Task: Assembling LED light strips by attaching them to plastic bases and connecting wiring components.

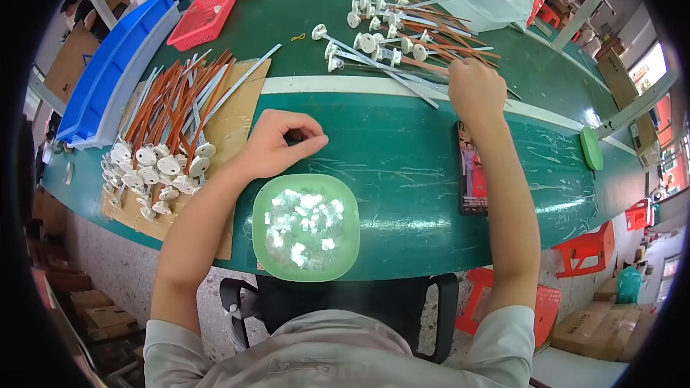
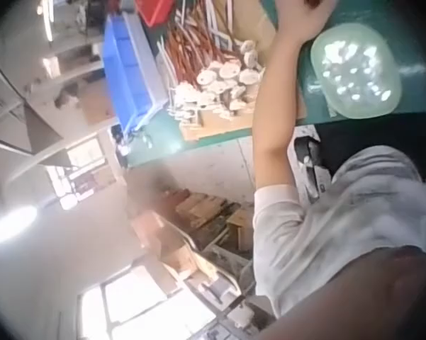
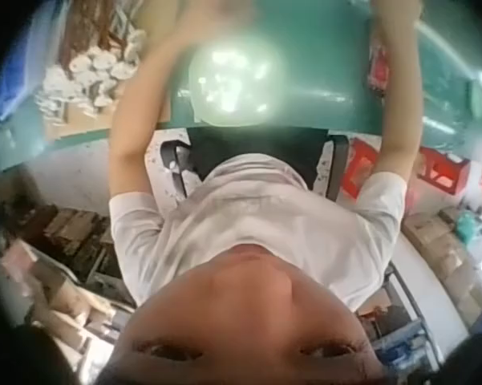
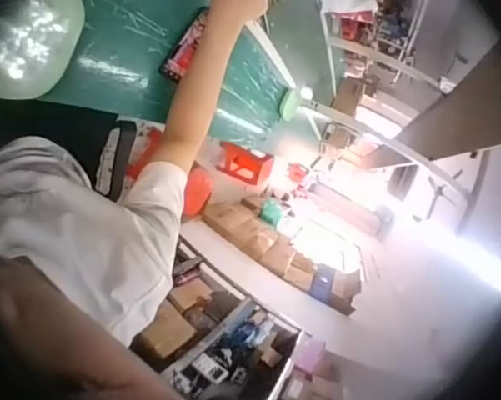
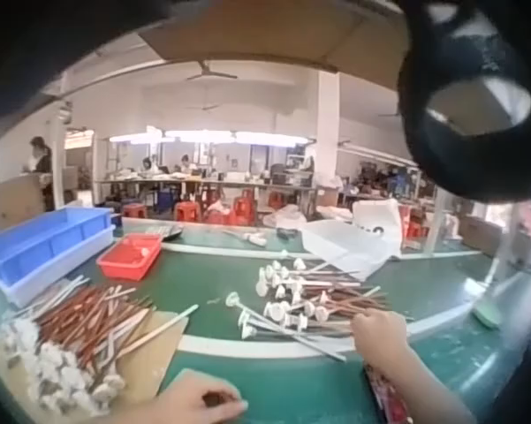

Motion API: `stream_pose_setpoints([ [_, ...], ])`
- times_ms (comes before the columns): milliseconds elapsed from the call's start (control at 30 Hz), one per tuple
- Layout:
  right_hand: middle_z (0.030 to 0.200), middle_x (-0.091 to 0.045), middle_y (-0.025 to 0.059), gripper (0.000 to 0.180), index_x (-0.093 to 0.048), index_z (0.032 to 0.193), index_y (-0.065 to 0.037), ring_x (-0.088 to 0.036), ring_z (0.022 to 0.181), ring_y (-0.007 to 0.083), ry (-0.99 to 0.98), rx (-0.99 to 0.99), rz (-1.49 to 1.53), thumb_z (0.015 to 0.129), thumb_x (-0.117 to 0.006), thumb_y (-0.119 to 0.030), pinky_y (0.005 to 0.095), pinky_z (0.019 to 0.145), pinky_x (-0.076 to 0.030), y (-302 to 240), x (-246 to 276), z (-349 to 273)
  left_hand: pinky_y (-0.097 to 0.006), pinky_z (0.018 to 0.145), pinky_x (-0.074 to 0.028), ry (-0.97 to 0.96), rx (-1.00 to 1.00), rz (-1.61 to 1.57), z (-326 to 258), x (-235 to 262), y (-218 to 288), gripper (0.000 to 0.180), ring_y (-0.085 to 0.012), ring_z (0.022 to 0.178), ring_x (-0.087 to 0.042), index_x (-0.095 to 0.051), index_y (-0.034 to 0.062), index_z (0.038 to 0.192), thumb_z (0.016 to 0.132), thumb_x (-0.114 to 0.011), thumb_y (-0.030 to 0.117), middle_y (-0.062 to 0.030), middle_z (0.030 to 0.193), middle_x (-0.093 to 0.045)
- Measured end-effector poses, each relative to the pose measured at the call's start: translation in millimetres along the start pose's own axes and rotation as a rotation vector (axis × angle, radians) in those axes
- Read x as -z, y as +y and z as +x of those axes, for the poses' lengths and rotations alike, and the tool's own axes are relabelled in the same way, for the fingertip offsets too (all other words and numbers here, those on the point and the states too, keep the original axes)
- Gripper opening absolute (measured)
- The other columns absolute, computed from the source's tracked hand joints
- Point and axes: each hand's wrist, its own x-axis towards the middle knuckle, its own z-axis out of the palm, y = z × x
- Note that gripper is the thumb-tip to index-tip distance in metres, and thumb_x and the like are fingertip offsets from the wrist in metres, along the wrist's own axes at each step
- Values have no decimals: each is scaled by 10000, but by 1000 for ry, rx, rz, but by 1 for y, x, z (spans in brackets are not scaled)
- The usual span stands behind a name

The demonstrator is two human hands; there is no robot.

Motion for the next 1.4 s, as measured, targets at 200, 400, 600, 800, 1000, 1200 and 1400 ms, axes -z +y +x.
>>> stream_pose_setpoints([
  [200,1037,-664,114,178,-713,929,-94,-625,1039,307,-65,236,-102,769,-655,-145,450,827,-533,-14,-3,17,-238,627,-496,-109,-133,-46,1,-2,-4,144,-92,662,-622,-702,13,883,848,-729,150,-52,750,-692],
  [400,974,-683,138,183,-710,883,-38,-662,943,320,-27,473,23,759,-638,-152,445,822,-536,-99,-9,42,-234,624,-493,-55,-70,13,0,-6,-2,152,-88,647,-616,-700,5,899,884,-693,156,-56,731,-686],
  [600,789,-674,125,138,-707,846,-51,-692,725,306,123,645,-100,774,-602,-105,405,636,-552,-102,-33,37,-214,574,-451,117,-21,-168,5,-14,-1,230,-58,618,-577,-689,2,827,922,-664,210,-17,683,-651],
  [800,727,-631,65,86,-704,840,-55,-631,572,179,617,731,41,765,-664,-69,284,459,-456,-109,26,-75,-226,485,-306,456,84,-271,-2,7,-5,420,-25,538,-448,-627,41,662,941,-619,355,38,561,-511],
  [1000,699,-585,2,220,-735,980,-19,-543,522,116,1041,830,263,772,-728,-91,251,450,-388,-84,32,-109,-189,576,-391,-136,33,-628,-19,-2,46,376,-51,661,-552,-667,18,876,965,-576,371,-1,712,-614],
  [1200,779,-629,45,361,-732,1037,4,-603,627,161,927,964,353,704,-746,-135,265,502,-436,-74,37,-113,-235,644,-503,-535,43,-786,-35,-8,59,532,-150,788,-655,-597,-69,1153,895,-641,394,-137,943,-685],
  [1400,916,-673,121,342,-709,1015,17,-650,725,243,923,1025,690,675,-743,42,343,631,-526,-76,23,-108,-252,617,-508,-380,105,-728,-36,-21,66,712,-233,816,-687,-465,-82,1308,831,-722,379,-201,1060,-657],
])
